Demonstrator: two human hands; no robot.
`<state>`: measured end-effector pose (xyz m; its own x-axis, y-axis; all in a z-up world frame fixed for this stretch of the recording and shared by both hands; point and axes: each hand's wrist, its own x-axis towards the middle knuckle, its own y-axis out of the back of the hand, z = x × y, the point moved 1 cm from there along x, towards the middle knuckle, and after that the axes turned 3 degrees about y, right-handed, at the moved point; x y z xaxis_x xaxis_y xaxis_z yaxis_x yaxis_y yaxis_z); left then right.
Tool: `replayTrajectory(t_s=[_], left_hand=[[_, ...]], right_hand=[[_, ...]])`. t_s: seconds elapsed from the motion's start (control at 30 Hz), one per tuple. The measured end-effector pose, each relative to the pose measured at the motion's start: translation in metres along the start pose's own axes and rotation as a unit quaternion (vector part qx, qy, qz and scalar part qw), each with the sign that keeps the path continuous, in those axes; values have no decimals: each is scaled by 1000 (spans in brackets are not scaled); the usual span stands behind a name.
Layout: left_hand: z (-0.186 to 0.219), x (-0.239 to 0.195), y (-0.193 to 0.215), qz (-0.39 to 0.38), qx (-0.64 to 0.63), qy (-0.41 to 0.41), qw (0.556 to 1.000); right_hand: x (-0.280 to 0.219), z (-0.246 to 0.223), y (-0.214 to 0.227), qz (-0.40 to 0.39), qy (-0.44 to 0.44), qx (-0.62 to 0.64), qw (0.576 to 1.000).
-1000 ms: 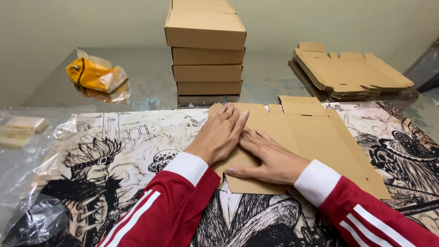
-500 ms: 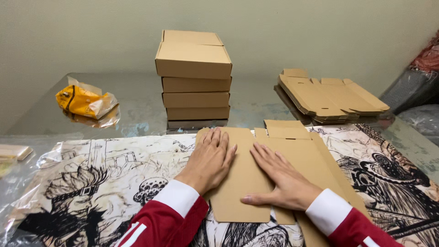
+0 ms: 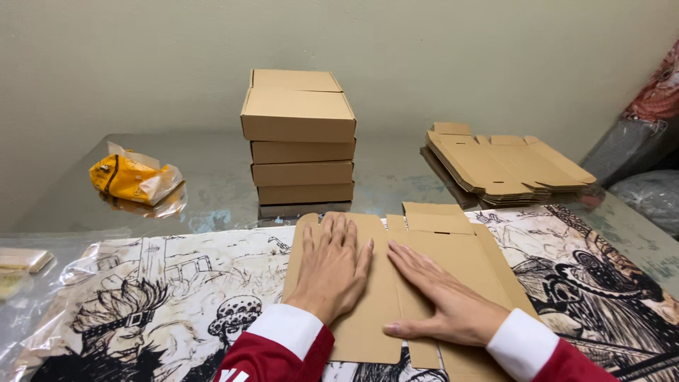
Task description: The person assembles a small cardboard box by folding its flaps and tucking them into slots to form the structure. They then pick up a flat, unassembled cardboard sheet and begin folding it along pre-scored lines to prepare it for assembly.
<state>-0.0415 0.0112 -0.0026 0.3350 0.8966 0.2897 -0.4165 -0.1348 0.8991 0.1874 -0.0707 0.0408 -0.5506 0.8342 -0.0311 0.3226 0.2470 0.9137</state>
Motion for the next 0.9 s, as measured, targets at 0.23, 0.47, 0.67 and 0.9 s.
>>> replayTrajectory(t_s=[0.23, 0.47, 0.67, 0.9], left_hand=[[0, 1, 1, -26, -11, 11, 1000], [4, 1, -2, -37, 15, 17, 999], [-1, 0, -6, -9, 35, 19, 999], [1, -6, 8, -33, 11, 20, 999]], right_hand=[[-19, 5, 7, -12, -48, -17, 999], [-18, -2, 5, 8, -64, -30, 997], [-10, -8, -5, 8, -80, -30, 996], [-16, -7, 4, 6, -21, -16, 1000]])
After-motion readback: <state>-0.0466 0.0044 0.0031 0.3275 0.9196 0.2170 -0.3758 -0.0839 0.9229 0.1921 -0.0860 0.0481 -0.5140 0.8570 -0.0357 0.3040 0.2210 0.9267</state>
